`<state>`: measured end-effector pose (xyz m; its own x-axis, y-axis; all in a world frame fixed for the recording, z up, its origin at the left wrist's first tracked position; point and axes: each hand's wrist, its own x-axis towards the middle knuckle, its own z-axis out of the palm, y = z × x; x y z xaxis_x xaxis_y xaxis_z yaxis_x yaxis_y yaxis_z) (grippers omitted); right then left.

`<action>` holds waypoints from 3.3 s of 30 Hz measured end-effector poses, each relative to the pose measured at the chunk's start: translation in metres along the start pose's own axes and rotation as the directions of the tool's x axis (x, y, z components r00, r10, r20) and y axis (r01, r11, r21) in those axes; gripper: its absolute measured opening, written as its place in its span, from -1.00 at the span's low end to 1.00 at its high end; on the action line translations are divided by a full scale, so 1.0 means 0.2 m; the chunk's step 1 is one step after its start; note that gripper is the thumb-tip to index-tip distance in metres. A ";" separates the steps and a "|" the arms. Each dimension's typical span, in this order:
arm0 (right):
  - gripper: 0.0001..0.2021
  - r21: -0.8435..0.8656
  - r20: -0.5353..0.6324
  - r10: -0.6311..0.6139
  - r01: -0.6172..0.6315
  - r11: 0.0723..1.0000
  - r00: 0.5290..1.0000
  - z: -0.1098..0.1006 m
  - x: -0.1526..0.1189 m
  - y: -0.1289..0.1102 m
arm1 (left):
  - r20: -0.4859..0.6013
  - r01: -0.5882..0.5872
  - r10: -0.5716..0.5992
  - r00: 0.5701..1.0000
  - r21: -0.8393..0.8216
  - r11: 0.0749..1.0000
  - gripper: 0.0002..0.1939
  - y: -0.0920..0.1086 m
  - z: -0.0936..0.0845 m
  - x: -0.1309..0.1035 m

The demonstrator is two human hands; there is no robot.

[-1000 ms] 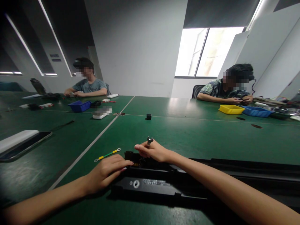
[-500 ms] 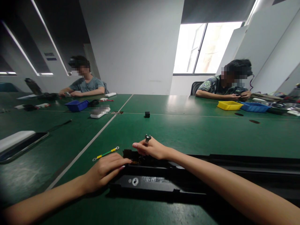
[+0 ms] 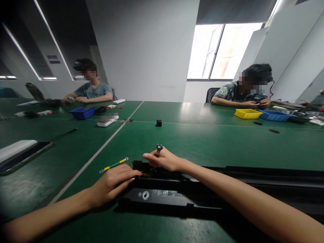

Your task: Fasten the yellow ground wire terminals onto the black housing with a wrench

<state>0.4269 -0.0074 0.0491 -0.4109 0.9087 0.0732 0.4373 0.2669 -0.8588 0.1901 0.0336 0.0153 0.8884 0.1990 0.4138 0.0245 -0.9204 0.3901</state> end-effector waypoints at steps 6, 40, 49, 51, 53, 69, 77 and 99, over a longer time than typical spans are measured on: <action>-0.43 0.016 0.001 0.008 -0.008 1.000 1.000 0.00 0.00 -0.01 | -0.004 -0.003 0.003 1.000 -0.004 1.000 -0.69 0.00 0.00 0.00; -0.43 0.031 0.005 0.020 -0.021 0.999 1.000 0.00 0.00 0.00 | 0.000 -0.001 0.001 1.000 0.000 1.000 -0.70 0.00 0.00 0.00; -0.43 0.002 -0.018 -0.011 0.011 1.000 1.000 0.00 0.01 0.02 | -0.001 0.003 -0.003 1.000 0.009 1.000 -0.69 0.01 -0.01 0.00; -0.43 -0.014 -0.023 -0.017 0.017 1.000 1.000 0.00 0.01 0.01 | -0.006 -0.001 0.001 1.000 0.010 1.000 -0.68 0.01 -0.01 0.00; -0.43 -0.036 -0.025 -0.014 0.013 0.999 1.000 0.00 0.01 0.01 | -0.009 -0.008 0.008 1.000 0.010 1.000 -0.68 0.01 -0.01 0.00; -0.48 -0.162 0.034 -0.039 0.044 0.986 0.999 0.01 0.00 -0.03 | -0.005 -0.002 0.002 1.000 0.010 1.000 -0.70 0.01 -0.01 0.00; -0.48 -0.167 0.029 -0.030 0.035 0.985 0.999 0.00 0.00 -0.04 | 0.004 0.005 -0.005 1.000 0.008 1.000 -0.70 0.01 0.00 0.00; -0.51 -0.210 0.020 -0.080 0.082 0.974 0.997 0.00 0.00 -0.03 | -0.016 -0.017 0.018 1.000 0.026 1.000 -0.71 -0.01 0.01 0.00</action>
<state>0.4249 -0.0088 0.0536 -0.4602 0.8781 0.1312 0.5604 0.4019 -0.7242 0.1906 0.0351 0.0129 0.8813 0.1878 0.4335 0.0210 -0.9322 0.3613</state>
